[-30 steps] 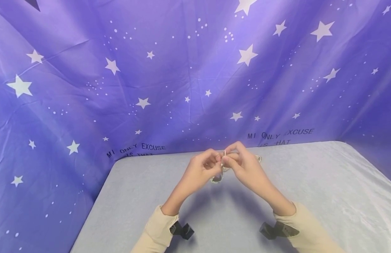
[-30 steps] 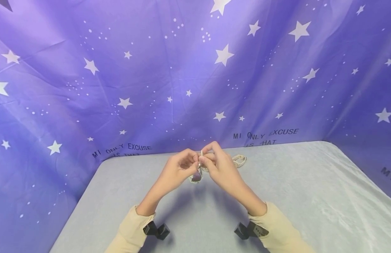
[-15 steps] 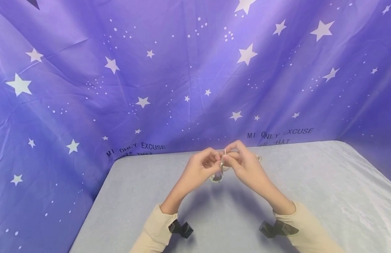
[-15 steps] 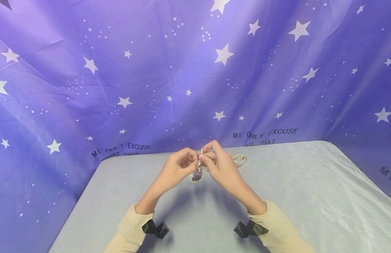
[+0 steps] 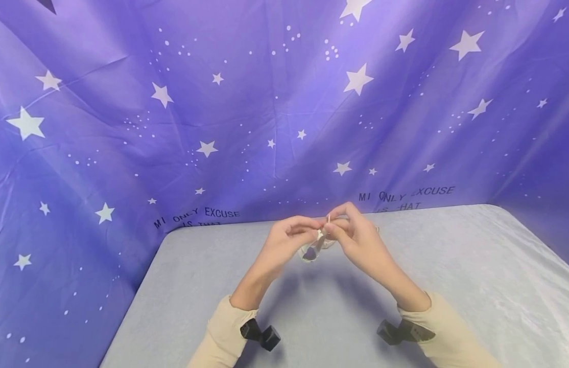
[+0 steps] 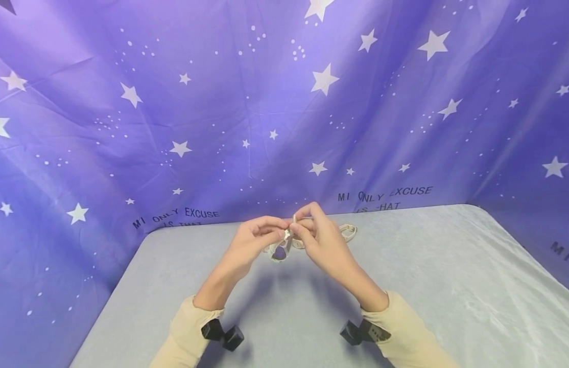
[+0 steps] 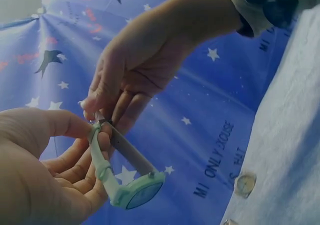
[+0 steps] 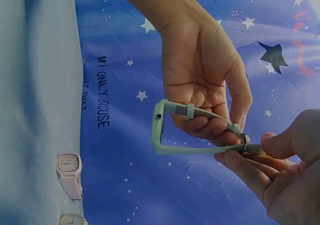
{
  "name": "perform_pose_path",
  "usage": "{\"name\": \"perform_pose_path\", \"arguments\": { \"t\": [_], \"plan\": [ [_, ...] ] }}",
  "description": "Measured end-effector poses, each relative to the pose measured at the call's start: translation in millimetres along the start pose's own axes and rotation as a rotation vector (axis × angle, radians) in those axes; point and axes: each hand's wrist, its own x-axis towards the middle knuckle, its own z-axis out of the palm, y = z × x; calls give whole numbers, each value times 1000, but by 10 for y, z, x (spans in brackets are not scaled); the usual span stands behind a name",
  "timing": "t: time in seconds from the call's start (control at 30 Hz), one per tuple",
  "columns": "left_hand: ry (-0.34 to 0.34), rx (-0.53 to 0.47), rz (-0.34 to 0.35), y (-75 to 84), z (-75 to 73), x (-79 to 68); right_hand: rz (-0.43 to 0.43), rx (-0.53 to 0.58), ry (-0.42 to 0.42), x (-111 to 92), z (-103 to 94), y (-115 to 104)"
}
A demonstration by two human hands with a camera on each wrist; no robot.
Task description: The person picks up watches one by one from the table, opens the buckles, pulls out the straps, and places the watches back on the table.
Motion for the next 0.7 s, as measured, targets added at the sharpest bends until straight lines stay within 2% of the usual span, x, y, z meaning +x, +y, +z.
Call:
{"name": "perform_pose_path", "arguments": {
  "t": [0.17, 0.37, 0.5, 0.7],
  "plan": [
    [8, -83, -56, 24, 1, -2, -3, 50, 0, 11, -1, 5],
    [-13, -135, -55, 24, -18, 3, 3, 121, 3, 17, -10, 17],
    [-20, -146, -52, 27, -22, 5, 3, 159, 3, 21, -13, 22],
    [-11, -109, -67, 35, -22, -3, 8, 180, -3, 33, -6, 26]
  ]
}}
